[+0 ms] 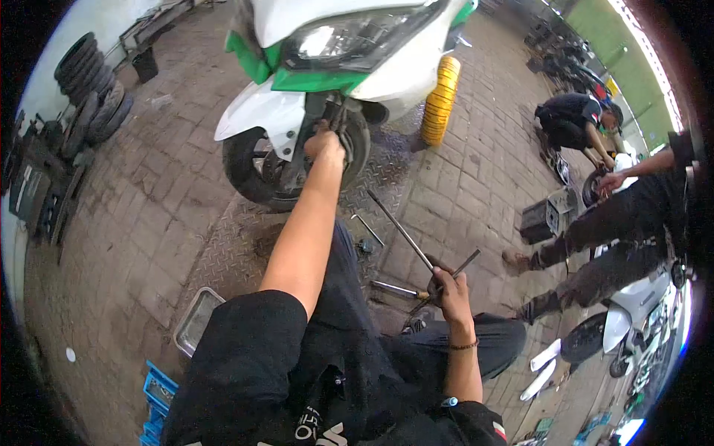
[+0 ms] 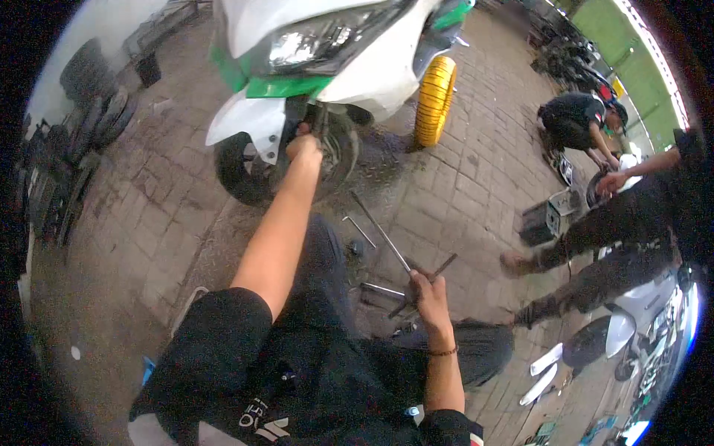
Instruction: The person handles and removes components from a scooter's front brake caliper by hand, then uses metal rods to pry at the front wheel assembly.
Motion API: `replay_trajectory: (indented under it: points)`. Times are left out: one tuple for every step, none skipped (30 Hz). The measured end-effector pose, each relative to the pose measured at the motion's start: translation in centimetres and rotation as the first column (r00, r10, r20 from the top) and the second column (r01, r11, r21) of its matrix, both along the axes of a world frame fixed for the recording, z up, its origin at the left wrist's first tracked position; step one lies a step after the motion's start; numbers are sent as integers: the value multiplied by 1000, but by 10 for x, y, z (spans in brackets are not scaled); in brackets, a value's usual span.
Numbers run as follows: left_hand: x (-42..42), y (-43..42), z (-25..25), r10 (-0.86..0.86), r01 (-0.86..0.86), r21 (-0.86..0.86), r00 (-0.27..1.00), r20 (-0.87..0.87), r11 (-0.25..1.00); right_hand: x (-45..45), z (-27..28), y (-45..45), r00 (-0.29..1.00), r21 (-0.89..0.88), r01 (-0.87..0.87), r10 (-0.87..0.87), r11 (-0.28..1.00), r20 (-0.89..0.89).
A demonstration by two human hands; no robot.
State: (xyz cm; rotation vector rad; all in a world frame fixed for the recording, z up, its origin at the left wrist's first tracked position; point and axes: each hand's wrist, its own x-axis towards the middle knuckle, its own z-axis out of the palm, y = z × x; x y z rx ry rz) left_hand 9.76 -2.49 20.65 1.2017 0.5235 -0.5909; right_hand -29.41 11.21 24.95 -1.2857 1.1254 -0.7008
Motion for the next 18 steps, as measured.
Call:
replay_trajectory:
  points:
    - [1,-5,-3,60,-65,-107,997,-56,992,-1,-1,1,1000,-20,-8,8,1000,-6]
    - [1,-6,-8,71,-70,-129,997,-1,989,0,-1,1,1000,-41,-17,16,999,-9]
    - [5,-6,-18,11,-7,-119,1000,29,993,3,7,3,996,-23,2,-4,1000,-86]
    - [7,-3,-18,-51,57,-110,997,57,992,5,11,4,996,-25,28,-30,999,-85]
    - [9,-3,-17,-46,45,-165,999,-1,985,8,15,3,997,-46,-16,12,999,-80]
    - [7,1,-12,-45,31,-218,997,-63,975,7,17,4,996,-68,-58,52,996,-78]
    - [9,4,-16,-48,39,-243,998,-32,969,4,12,4,996,-80,-15,8,997,-90]
    - [4,11,-2,-32,9,-275,996,-82,961,2,7,3,994,-92,27,-37,995,-100]
    - [3,11,0,-22,-3,-315,997,-76,949,5,14,2,995,-62,-20,14,998,-101]
    - [8,8,-6,-11,-16,-352,997,-74,936,4,18,3,993,-30,-69,66,997,-102]
    - [19,3,-18,-57,7,-437,993,-101,899,-1,7,-1,990,-24,-91,88,996,-107]
    - [33,-9,-41,-105,26,-520,987,-123,854,-3,4,-2,992,-30,-70,66,997,-103]
    - [32,-10,-36,-102,55,-520,993,-63,852,-3,3,-2,992,-28,-91,89,995,-85]
    - [30,-10,-31,-52,-17,-447,989,-140,894,-2,3,-3,991,-29,-114,112,993,-67]
    - [28,-10,-30,-68,-4,-474,988,-136,881,0,9,-2,989,-27,-106,102,994,-109]
    - [30,-9,-29,-84,7,-500,988,-131,866,-1,10,-2,991,-37,-85,81,996,-102]
    - [33,-9,-28,-89,4,-476,984,-157,879,0,11,-3,989,-43,-102,97,994,-111]
    - [35,-11,-28,-95,5,-451,980,-177,892,0,11,-2,987,-49,-117,111,992,-116]
